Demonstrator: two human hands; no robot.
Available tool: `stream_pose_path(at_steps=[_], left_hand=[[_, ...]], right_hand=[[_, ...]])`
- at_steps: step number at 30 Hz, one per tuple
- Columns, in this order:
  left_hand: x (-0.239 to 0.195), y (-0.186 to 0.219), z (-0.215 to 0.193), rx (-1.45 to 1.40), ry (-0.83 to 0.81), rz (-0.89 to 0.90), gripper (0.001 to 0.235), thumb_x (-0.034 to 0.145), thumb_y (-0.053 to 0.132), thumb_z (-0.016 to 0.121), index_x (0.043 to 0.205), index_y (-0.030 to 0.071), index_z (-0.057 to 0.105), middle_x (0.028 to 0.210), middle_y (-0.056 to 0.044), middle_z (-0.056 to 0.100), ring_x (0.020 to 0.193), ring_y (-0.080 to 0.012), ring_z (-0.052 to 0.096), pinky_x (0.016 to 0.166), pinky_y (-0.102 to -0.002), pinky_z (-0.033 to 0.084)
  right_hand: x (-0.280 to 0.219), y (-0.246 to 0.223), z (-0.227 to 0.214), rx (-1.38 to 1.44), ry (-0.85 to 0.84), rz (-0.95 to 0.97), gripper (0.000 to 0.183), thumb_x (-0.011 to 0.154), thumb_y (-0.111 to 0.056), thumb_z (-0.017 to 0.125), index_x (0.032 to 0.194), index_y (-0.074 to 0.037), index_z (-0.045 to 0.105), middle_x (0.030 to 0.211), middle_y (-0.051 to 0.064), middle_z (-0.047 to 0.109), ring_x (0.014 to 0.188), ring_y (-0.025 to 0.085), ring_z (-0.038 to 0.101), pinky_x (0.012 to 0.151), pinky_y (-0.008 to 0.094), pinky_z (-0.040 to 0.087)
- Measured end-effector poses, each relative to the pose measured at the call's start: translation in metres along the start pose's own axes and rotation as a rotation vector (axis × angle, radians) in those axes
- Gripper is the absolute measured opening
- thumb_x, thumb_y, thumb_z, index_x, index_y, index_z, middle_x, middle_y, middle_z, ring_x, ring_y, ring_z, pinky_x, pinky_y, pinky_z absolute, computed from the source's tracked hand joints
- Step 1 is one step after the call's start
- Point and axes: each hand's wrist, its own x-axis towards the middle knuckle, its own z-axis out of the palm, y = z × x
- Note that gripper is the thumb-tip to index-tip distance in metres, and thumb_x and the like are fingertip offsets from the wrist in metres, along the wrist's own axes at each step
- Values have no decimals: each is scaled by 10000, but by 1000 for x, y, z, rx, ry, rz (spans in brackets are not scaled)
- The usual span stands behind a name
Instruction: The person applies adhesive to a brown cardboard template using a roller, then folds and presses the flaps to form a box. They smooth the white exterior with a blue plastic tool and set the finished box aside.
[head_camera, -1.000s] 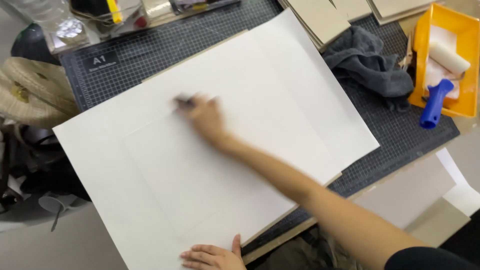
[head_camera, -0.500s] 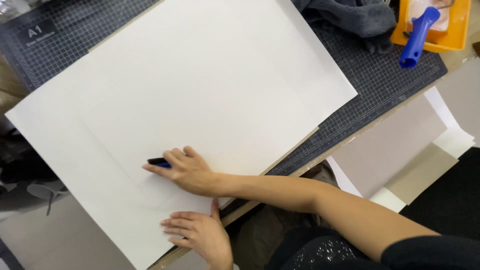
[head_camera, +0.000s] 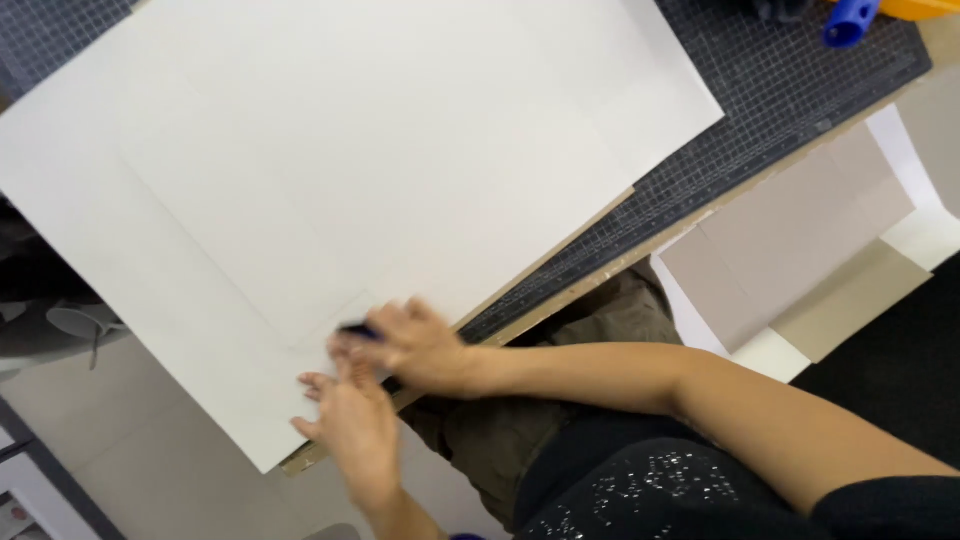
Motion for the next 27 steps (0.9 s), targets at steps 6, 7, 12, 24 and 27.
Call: stream_pose_path(at_steps=[6,7,12,24,27], left_hand=[[1,-10,2,0,-22,-8,913,1000,670,147,1476,-81,355,1519,-315,362,1439,-378,345,1115,-695,104],[2,-10,12,107,38,40,916,1018,662,178,1465,-117,354,1500,-345,388,1418,-398,384,1080,-721,178],[10,-5,39,365,226,20,978,1029,719,189,1397,-140,480,1385,-358,532,1287,-408,559,1078,-655,297],[14,8,45,567,282,5,1097,985,808,161,1352,-157,531,1322,-359,587,1252,-428,595,1075,-626,351],[15,7,56,587,332,-36,1131,977,841,191,1342,-167,549,1311,-365,601,1251,-437,605,1078,-665,310]], right_hand=[[8,89,-98,29,11,198,292,1009,-291,570,1283,-191,579,1156,76,673,922,228,662,767,381,489],[16,112,-133,102,204,532,252,1001,-296,537,1110,-171,726,981,37,764,752,166,709,659,297,551],[20,126,-139,-167,387,623,288,953,-191,686,1239,-220,677,917,30,613,784,162,585,723,315,431],[49,241,-125,-632,346,251,414,1018,-225,710,1399,-297,565,982,78,609,795,239,538,714,404,353],[49,187,-108,-328,350,474,283,987,-235,637,1269,-206,621,997,57,654,853,223,563,840,417,327]])
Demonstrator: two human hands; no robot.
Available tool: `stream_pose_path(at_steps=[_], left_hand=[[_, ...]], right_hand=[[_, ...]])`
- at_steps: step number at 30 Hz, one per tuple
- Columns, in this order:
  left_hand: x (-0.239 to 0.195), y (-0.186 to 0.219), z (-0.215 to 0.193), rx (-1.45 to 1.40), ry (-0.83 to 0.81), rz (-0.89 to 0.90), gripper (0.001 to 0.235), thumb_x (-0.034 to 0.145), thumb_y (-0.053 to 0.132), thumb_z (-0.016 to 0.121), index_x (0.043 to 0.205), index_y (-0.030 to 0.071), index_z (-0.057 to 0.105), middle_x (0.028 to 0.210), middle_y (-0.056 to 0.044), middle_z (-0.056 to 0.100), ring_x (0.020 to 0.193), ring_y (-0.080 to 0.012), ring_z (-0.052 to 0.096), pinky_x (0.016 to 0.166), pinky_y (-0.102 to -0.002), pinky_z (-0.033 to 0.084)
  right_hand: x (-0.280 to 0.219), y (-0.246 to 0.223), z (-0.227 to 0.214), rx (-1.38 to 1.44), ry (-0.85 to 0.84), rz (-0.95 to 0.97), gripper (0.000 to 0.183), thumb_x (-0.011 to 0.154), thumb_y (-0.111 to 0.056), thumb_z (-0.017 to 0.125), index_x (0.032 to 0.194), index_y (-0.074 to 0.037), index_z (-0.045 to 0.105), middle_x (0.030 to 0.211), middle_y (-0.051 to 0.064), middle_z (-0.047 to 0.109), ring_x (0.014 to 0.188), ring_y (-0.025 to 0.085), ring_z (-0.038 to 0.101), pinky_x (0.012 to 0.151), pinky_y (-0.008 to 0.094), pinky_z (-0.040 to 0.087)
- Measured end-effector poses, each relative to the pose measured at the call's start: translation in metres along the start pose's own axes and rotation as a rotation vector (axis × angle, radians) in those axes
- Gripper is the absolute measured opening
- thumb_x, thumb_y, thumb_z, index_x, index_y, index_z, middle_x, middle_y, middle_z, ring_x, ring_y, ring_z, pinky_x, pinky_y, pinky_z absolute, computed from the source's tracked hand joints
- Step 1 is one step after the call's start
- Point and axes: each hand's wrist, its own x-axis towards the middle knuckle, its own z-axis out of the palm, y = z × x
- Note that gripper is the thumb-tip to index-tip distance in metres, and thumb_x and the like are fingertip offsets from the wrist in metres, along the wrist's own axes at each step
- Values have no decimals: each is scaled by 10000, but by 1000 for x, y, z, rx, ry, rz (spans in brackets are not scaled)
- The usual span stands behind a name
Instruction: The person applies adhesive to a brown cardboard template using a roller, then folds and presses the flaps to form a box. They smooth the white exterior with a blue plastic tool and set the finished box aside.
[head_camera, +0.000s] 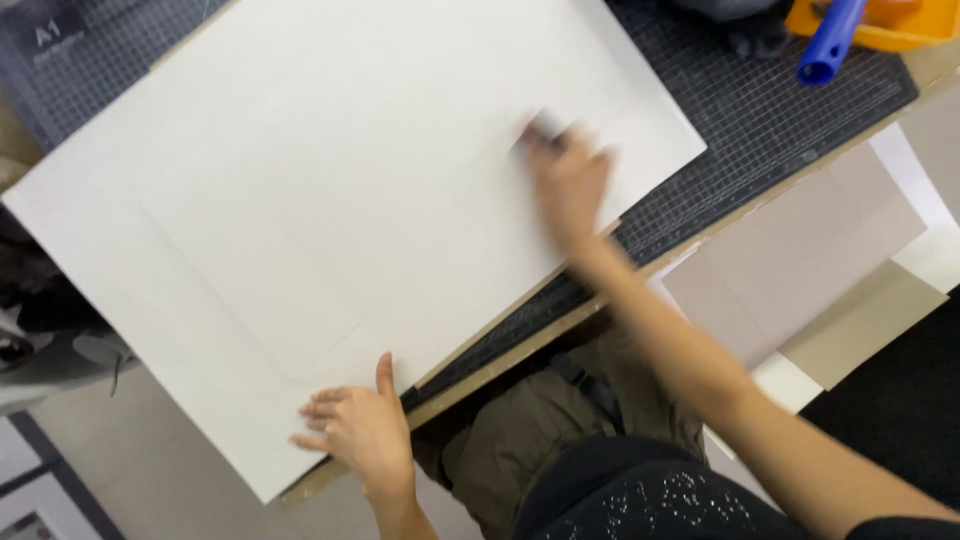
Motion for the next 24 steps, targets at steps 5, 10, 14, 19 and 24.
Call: stream_pose_path(at_steps=[5,10,14,19,24], left_hand=[[21,9,1,-118,-216,-131,1300,920,948,141,1420,-221,414,1385,-427,508,1382,-497,449,1100,-749,45],[33,4,12,-131,-346,-142,1366,838,999,216,1457,-212,342,1451,-406,453,1447,-465,362,1079,-768,14],[70,35,-57,-391,-366,-89,1134,886,847,277,1504,-104,282,1599,-357,180,1468,-536,178,1034,-815,6],[110,143,-143,-592,-114,409,858,957,607,459,1556,34,239,1597,-350,12,1448,-572,-34,994,-847,13],[132,273,-157,-660,19,740,840,977,633,453,1574,75,260,1622,-274,-18,1477,-527,0,1069,-788,128]], right_hand=[[-44,-32,-3,56,-98,-554,653,933,79,553,1454,-313,520,1058,57,585,821,170,518,788,367,318],[78,84,-2,-311,202,-266,329,1026,-152,672,1333,-270,659,1124,62,729,874,209,591,777,392,348],[116,152,0,-504,307,-265,516,1002,-215,749,1456,-389,577,851,12,460,718,148,423,706,332,304],[116,153,-29,68,-100,48,498,1029,-67,611,1485,-257,552,872,34,317,825,226,376,823,417,241],[92,162,-47,104,-86,102,537,1052,-109,631,1544,-230,452,913,40,356,818,204,402,811,401,312]])
